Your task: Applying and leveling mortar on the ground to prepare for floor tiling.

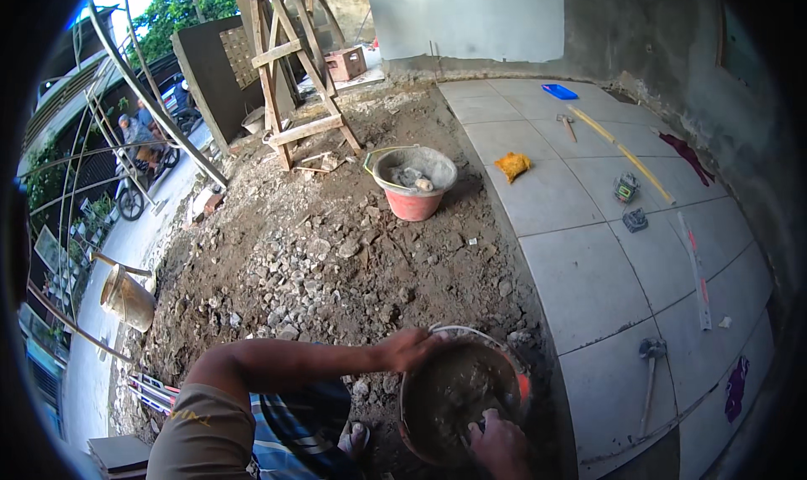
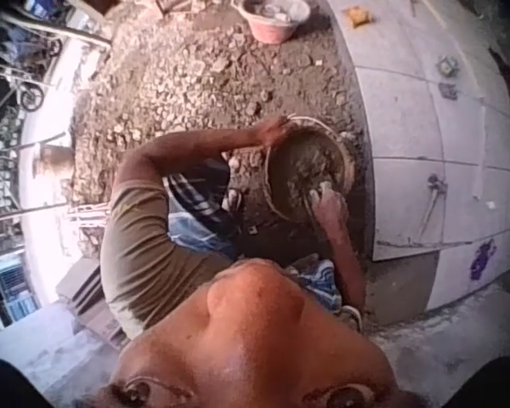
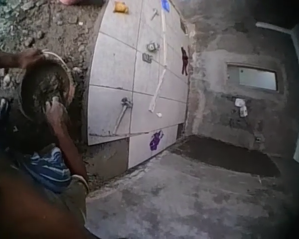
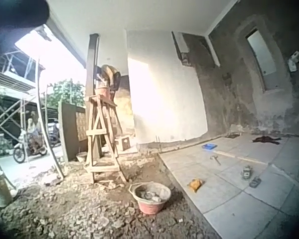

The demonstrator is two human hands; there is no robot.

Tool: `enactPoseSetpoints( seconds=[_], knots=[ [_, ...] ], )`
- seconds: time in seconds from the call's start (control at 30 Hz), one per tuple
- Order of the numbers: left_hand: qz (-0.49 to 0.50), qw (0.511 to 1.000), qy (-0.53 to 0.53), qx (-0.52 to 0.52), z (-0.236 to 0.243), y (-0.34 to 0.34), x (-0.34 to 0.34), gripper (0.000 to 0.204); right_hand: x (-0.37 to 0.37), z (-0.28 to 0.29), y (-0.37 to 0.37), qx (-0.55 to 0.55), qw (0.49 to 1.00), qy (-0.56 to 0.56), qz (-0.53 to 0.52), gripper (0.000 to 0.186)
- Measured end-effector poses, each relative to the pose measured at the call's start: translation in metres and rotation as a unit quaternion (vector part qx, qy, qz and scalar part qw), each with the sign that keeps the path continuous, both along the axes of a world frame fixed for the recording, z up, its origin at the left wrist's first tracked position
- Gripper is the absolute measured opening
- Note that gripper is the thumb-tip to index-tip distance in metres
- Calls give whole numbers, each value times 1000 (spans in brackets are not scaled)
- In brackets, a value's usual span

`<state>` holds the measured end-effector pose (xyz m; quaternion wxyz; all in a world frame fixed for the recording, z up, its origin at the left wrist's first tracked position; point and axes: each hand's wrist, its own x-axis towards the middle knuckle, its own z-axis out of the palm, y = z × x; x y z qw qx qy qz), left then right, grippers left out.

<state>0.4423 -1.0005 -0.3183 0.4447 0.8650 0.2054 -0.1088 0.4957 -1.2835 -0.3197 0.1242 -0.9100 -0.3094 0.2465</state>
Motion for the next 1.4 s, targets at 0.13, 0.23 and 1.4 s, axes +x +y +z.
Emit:
enactPoseSetpoints(
  seconds=[0.13,0.23,1.4],
  knots=[
    [24,998,43,39,-15,19,3,72,-6,-1,-11,-4,999,25,-25,45],
    [22,997,67,15,-31,40,7,80,-17,-5,-29,6,999,5,-37,44],
    [134,980,148,-7,-117,142,14,76,-104,-107,-332,380,706,99,-589,38]
  ],
)
